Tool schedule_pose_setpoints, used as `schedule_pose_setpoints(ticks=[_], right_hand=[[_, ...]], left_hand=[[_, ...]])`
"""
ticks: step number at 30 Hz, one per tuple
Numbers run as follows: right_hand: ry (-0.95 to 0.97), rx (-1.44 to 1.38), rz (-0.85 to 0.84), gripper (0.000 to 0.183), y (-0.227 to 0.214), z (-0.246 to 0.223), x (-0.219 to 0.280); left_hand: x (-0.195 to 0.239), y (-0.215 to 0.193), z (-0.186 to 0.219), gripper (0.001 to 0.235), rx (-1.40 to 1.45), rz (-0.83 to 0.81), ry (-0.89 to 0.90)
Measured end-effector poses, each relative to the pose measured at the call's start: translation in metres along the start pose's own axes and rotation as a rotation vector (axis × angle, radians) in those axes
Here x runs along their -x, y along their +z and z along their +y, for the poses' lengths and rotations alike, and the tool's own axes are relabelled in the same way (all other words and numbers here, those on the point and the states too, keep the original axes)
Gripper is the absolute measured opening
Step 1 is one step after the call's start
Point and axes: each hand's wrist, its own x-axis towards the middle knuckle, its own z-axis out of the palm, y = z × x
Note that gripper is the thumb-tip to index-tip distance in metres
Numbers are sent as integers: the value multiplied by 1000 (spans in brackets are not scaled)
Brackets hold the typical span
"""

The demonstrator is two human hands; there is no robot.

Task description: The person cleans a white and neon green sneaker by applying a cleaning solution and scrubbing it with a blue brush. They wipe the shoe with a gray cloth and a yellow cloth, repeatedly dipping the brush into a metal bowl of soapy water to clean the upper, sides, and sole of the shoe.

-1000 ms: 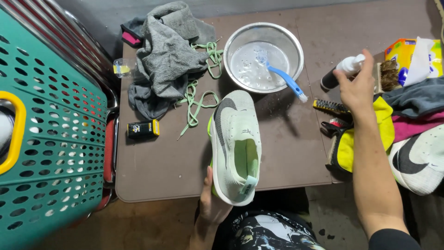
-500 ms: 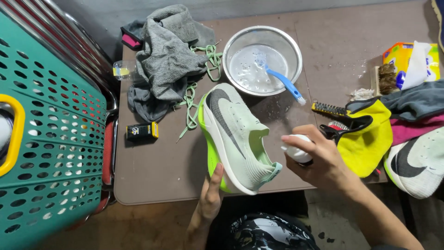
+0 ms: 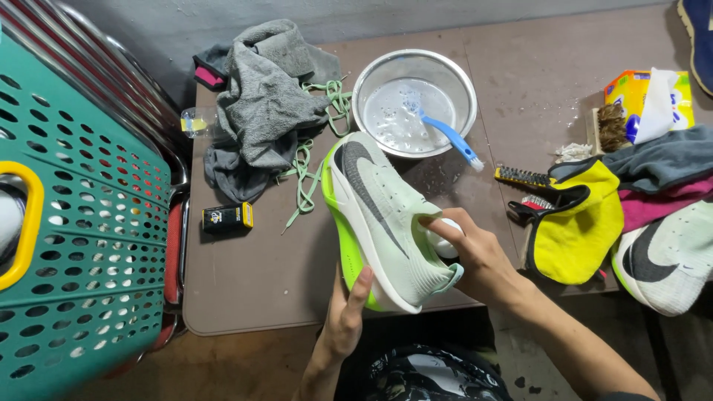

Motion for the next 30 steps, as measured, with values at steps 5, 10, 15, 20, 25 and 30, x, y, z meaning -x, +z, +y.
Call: schedule_pose_setpoints(ticks=[5,10,15,20,25,30], right_hand=[[-17,226,26,72,5,7,2],[-11,263,49,65,9,7,1],[-22,272,97,65,11,6,-1],[-25,339,193,52,11,1,-6],[-33,386,195,53,11,1,-4],[28,424,198,48,11,-3,-9]], left_hand=[[-1,-2,-6,74,-49,-18,24],[-2,0,-4,77,-86,-43,129],[-1,1,-3,73,-87,-42,104],[-1,0,-4,79,-77,-26,25],[2,2,1,78,-51,-41,13],[7,7,15,78,-105,-81,8]])
